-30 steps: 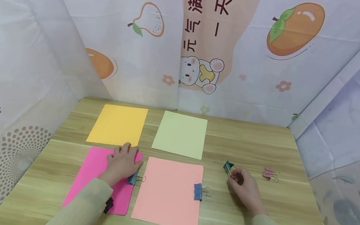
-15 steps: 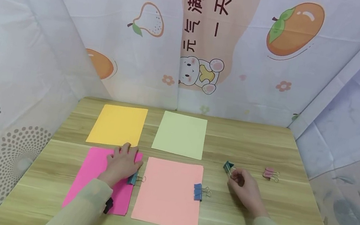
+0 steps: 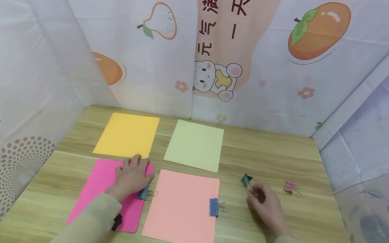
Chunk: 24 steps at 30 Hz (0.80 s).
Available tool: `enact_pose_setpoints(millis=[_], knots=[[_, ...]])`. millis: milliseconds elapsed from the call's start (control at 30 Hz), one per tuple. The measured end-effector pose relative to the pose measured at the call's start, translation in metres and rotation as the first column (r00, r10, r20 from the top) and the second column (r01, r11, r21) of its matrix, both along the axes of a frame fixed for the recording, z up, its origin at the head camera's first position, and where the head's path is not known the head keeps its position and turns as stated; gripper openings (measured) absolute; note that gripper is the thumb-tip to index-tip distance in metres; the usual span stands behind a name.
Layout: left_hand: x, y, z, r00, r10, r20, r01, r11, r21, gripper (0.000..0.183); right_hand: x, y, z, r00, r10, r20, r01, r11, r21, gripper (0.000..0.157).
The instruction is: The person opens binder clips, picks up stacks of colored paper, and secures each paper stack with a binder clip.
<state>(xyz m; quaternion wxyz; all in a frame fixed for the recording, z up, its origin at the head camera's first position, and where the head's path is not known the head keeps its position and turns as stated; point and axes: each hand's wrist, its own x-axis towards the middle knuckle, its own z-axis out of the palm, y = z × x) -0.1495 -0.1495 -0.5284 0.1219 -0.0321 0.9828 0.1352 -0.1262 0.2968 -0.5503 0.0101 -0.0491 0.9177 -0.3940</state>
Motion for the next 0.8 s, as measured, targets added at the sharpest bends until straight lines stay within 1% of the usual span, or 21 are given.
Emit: enact_pose_setpoints(millis=[467, 667, 800], knots=[[0.0010, 0.0003, 0.0011, 1.000, -0.007, -0.002, 0.007, 1.000, -0.006, 0.066, 0.0035, 0.0021, -0.0006, 1.000, 0.005, -0.006, -0.005, 1.000, 0.004, 0.036], [-0.0002, -0.0003, -0.0003, 1.000, -0.003, 0.000, 0.003, 1.000, -0.005, 0.066, 0.0050, 0.0028, 0.0007, 1.000, -0.009, 0.001, 0.009, 1.000, 0.017, 0.038], [-0.0004, -0.0006, -0.0005, 1.000, -0.003, -0.009, 0.003, 1.000, -0.006, 0.065, 0.0049, 0.0034, 0.0005, 1.000, -0.016, 0.000, 0.016, 1.000, 0.007, 0.039]])
